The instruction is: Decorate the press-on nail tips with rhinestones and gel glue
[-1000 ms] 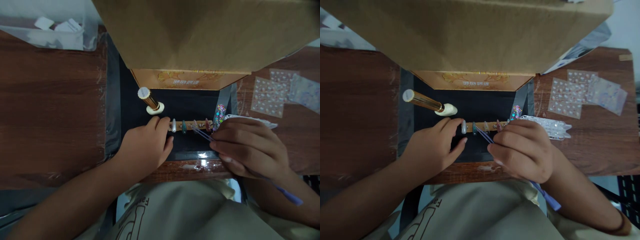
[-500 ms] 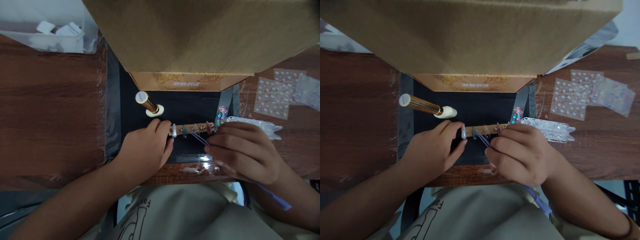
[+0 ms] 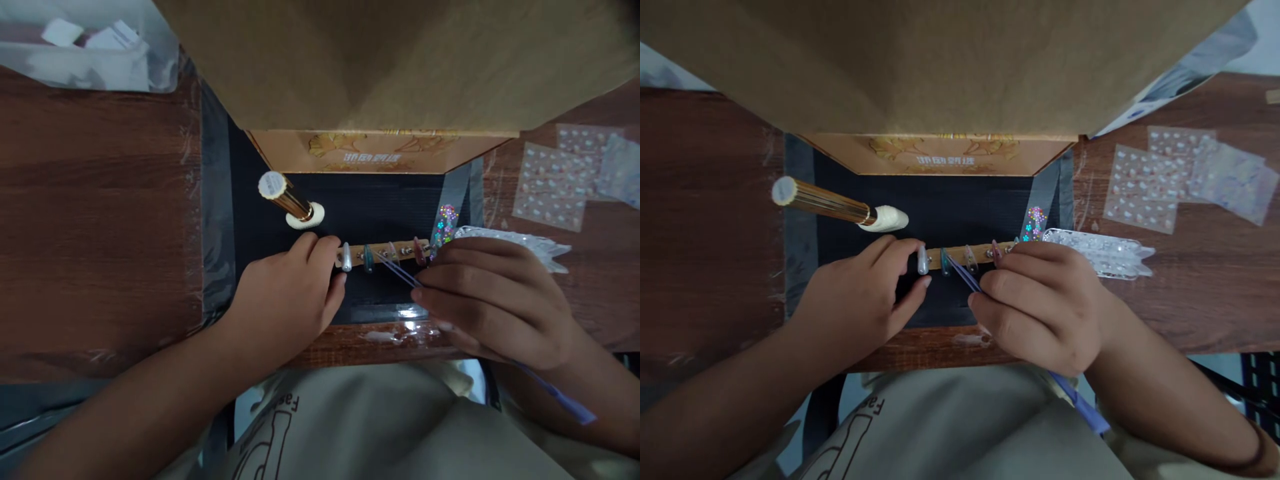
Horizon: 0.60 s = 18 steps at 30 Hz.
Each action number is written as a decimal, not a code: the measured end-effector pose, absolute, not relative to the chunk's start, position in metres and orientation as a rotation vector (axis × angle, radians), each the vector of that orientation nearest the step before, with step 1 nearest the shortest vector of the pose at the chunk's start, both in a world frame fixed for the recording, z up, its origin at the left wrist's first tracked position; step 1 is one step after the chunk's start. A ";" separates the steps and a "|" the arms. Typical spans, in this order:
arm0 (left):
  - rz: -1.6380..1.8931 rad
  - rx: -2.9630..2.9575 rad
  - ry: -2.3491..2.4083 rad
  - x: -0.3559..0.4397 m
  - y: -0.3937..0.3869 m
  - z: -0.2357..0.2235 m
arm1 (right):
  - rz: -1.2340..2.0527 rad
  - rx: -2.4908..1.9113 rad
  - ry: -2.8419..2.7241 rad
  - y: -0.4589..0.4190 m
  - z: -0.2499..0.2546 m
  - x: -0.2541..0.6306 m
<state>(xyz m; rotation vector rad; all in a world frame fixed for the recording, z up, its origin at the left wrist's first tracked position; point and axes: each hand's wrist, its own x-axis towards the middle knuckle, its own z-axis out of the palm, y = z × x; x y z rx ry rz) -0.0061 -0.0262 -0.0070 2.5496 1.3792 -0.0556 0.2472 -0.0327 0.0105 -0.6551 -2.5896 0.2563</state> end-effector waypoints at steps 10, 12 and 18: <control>-0.069 2.535 1.376 -0.006 -0.024 -0.008 | 0.251 -0.655 -2.605 -0.031 0.010 0.244; -0.065 2.535 1.378 -0.006 -0.025 -0.007 | 0.254 -0.653 -2.608 -0.031 0.011 0.245; -0.063 2.523 1.386 -0.005 -0.026 -0.006 | 0.344 -0.684 -2.545 -0.034 0.011 0.245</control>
